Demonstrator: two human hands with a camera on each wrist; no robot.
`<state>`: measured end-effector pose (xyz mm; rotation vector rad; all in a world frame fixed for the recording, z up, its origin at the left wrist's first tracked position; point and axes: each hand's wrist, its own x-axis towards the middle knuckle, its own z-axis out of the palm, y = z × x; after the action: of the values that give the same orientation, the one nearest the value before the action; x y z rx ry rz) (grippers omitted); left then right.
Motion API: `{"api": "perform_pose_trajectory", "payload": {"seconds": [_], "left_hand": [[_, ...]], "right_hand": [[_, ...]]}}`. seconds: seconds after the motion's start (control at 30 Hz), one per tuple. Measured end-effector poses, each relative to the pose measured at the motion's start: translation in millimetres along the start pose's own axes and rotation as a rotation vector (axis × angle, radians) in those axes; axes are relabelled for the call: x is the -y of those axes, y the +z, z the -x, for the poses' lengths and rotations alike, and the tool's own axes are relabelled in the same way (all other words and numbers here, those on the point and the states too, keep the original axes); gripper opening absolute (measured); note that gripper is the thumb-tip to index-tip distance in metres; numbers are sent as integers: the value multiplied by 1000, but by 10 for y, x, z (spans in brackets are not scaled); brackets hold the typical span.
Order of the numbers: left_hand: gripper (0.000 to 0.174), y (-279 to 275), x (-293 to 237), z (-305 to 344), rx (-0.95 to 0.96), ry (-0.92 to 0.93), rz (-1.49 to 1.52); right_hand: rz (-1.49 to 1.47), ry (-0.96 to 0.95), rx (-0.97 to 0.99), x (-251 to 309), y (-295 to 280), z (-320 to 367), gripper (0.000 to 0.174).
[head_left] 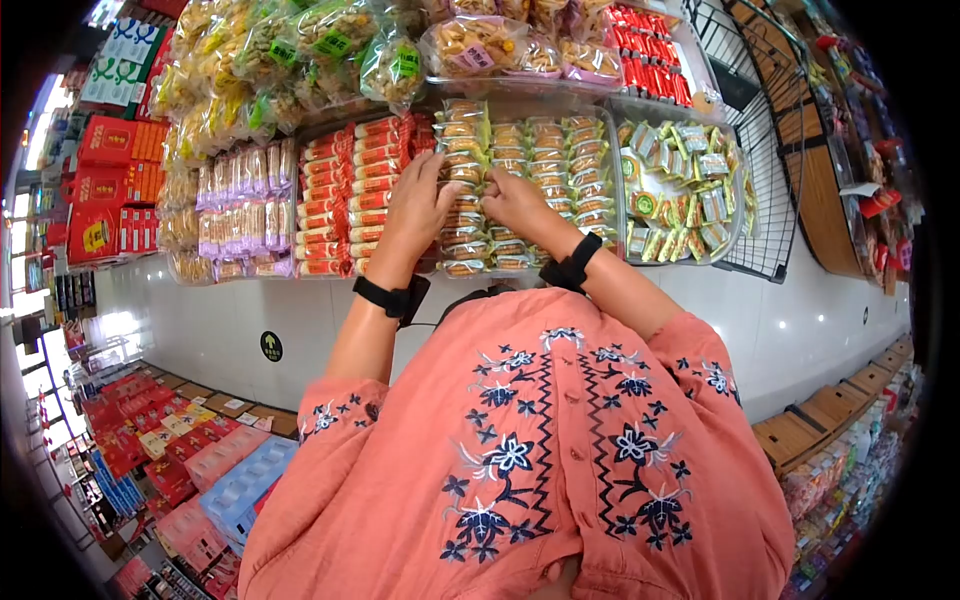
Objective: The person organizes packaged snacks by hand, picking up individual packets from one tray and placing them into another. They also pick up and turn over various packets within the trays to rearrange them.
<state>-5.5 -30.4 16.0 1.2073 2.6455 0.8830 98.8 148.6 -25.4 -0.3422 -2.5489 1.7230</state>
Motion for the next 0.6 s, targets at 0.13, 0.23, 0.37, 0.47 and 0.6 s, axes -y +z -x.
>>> {"api": "perform_pose_trajectory", "payload": {"seconds": [0.13, 0.23, 0.37, 0.47, 0.6], "left_hand": [[52, 46, 15, 92, -3, 0, 10], [53, 102, -36, 107, 4, -37, -13], [55, 124, -53, 100, 3, -43, -71], [57, 108, -84, 105, -34, -42, -54], [57, 153, -39, 105, -38, -17, -88]], "right_hand": [[0, 35, -17, -25, 53, -42, 43], [-173, 127, 19, -41, 41, -5, 48], [-90, 117, -48, -235, 3, -56, 48], [-36, 2, -186, -284, -22, -148, 47], [85, 37, -88, -36, -67, -189, 48]]}}
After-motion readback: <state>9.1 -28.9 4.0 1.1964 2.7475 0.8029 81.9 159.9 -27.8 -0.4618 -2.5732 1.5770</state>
